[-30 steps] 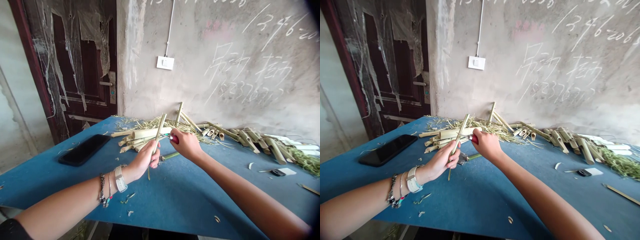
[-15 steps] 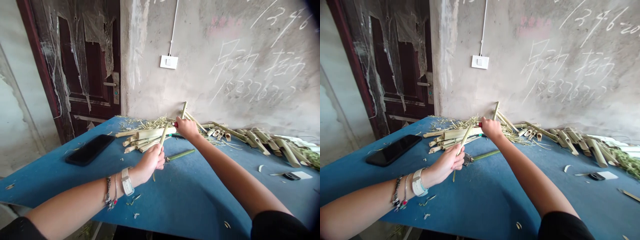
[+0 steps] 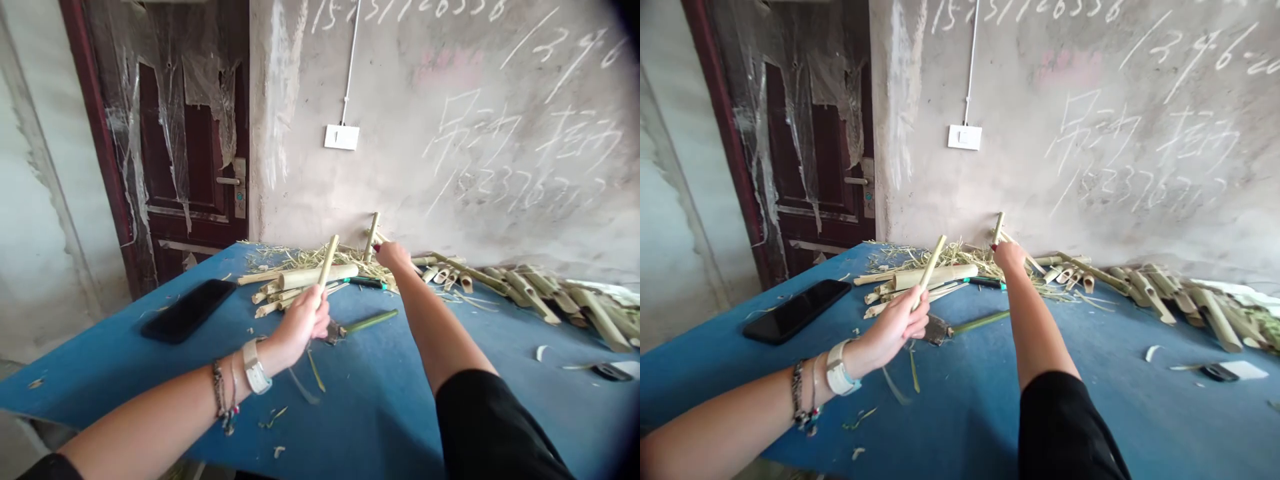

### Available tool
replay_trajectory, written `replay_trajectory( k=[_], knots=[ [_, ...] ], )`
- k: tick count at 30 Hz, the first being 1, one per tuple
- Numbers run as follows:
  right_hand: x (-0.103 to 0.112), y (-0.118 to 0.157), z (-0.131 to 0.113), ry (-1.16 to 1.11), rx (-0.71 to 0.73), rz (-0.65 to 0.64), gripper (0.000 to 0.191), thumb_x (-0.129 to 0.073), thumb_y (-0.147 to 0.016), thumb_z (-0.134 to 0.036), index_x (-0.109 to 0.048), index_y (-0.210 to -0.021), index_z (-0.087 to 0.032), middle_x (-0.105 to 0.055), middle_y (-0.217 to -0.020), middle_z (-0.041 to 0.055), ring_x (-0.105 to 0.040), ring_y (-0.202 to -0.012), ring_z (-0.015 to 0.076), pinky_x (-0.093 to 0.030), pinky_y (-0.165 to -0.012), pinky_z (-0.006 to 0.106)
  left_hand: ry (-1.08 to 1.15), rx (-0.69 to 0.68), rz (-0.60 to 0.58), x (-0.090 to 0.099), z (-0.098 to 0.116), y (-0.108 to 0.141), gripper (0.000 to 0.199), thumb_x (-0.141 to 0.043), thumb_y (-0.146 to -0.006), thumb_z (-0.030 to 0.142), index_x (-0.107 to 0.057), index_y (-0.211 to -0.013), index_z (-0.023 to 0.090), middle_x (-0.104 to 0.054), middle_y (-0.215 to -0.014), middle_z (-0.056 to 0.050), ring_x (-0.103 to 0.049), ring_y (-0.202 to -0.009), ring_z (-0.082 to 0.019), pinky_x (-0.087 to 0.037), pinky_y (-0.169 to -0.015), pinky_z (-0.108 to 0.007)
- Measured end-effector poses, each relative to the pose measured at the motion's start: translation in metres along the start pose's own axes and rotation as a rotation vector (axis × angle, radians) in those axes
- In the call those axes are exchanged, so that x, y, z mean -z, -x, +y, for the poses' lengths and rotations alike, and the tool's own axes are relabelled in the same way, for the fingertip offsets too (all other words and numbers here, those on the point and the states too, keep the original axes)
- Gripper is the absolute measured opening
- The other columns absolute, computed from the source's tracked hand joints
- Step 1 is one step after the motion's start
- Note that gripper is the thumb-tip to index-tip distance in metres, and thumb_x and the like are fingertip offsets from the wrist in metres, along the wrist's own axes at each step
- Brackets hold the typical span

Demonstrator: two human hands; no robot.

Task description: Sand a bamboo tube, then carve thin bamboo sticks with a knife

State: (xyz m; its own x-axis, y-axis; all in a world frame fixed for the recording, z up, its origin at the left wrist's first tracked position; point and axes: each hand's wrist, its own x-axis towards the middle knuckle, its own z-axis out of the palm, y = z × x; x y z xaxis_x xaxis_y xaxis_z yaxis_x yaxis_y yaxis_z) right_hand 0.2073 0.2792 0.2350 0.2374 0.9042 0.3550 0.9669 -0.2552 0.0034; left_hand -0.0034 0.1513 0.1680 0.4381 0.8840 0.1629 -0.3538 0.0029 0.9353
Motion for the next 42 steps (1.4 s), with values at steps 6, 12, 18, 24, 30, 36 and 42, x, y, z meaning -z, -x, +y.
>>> replay_trajectory(
  k=[6, 12, 18, 24, 30, 36, 42],
  knots=[
    [-0.011, 0.006, 0.022, -0.017, 0.051, 0.055, 0.031, -0.039, -0.087, -0.033, -0.065, -0.095, -0.018, -0.066, -0.092, 0.0117, -0.062, -0.078, 0.0216, -0.038, -0.054, 0.025, -0.069, -0.067, -0.007, 0.011, 0.005, -0.008, 0.029, -0.043, -0.088, 0.042, -0.038, -0.072, 0.018, -0.033, -0.056, 0.009, -0.025, -0.038, -0.002, -0.027, -0.042, -0.016],
    [0.013, 0.059, -0.007, -0.068, 0.294, 0.230, 0.024, -0.039, -0.083, -0.036, -0.060, -0.085, -0.023, -0.064, -0.074, 0.0026, -0.056, -0.065, 0.0161, -0.027, -0.050, 0.024, 0.036, -0.031, -0.031, 0.010, -0.002, -0.007, 0.025, -0.041, -0.089, 0.043, -0.044, -0.082, 0.018, -0.027, -0.054, 0.009, -0.023, -0.039, -0.003, -0.022, -0.040, -0.015],
    [0.022, 0.103, -0.022, -0.035, 0.534, 0.329, 0.019, -0.039, -0.082, -0.031, -0.056, -0.076, -0.022, -0.060, -0.062, 0.0003, -0.047, -0.050, 0.0120, -0.017, -0.047, 0.025, 0.092, -0.008, -0.106, 0.007, 0.001, -0.003, 0.024, -0.033, -0.092, 0.038, -0.040, -0.079, 0.019, -0.027, -0.056, 0.009, -0.017, -0.037, -0.002, -0.019, -0.038, -0.015],
    [0.015, 0.099, -0.027, -0.029, 0.529, 0.310, 0.018, -0.041, -0.082, -0.031, -0.056, -0.078, -0.022, -0.062, -0.065, 0.0001, -0.052, -0.052, 0.0128, -0.017, -0.046, 0.025, 0.036, 0.015, -0.069, 0.004, 0.001, -0.002, 0.029, -0.034, -0.091, 0.042, -0.036, -0.074, 0.019, -0.027, -0.056, 0.009, -0.016, -0.038, -0.002, -0.019, -0.038, -0.015],
    [0.015, 0.074, -0.028, 0.069, 0.468, 0.298, 0.024, -0.036, -0.088, -0.031, -0.058, -0.089, -0.020, -0.065, -0.072, 0.0052, -0.060, -0.062, 0.0177, -0.024, -0.048, 0.025, 0.011, 0.097, -0.003, 0.000, 0.002, 0.000, 0.030, -0.030, -0.094, 0.039, -0.034, -0.071, 0.019, -0.023, -0.052, 0.009, -0.017, -0.038, -0.003, -0.017, -0.037, -0.015],
    [0.015, 0.034, -0.038, 0.073, 0.384, 0.276, 0.025, -0.035, -0.089, -0.027, -0.057, -0.097, -0.016, -0.066, -0.084, 0.0127, -0.063, -0.076, 0.0238, -0.038, -0.060, 0.027, 0.138, 0.173, 0.026, 0.005, 0.008, -0.010, 0.030, -0.029, -0.094, 0.036, -0.034, -0.071, 0.019, -0.021, -0.050, 0.010, -0.017, -0.037, -0.003, -0.016, -0.038, -0.015],
    [0.018, 0.011, -0.073, 0.014, 0.370, 0.177, 0.027, -0.038, -0.090, -0.029, -0.058, -0.105, -0.018, -0.065, -0.095, 0.0131, -0.061, -0.090, 0.0230, -0.042, -0.071, 0.030, 0.182, 0.120, 0.124, 0.013, 0.012, -0.015, 0.028, -0.030, -0.094, 0.031, -0.035, -0.070, 0.018, -0.021, -0.049, 0.010, -0.018, -0.036, -0.003, -0.017, -0.037, -0.014]
  ],
)
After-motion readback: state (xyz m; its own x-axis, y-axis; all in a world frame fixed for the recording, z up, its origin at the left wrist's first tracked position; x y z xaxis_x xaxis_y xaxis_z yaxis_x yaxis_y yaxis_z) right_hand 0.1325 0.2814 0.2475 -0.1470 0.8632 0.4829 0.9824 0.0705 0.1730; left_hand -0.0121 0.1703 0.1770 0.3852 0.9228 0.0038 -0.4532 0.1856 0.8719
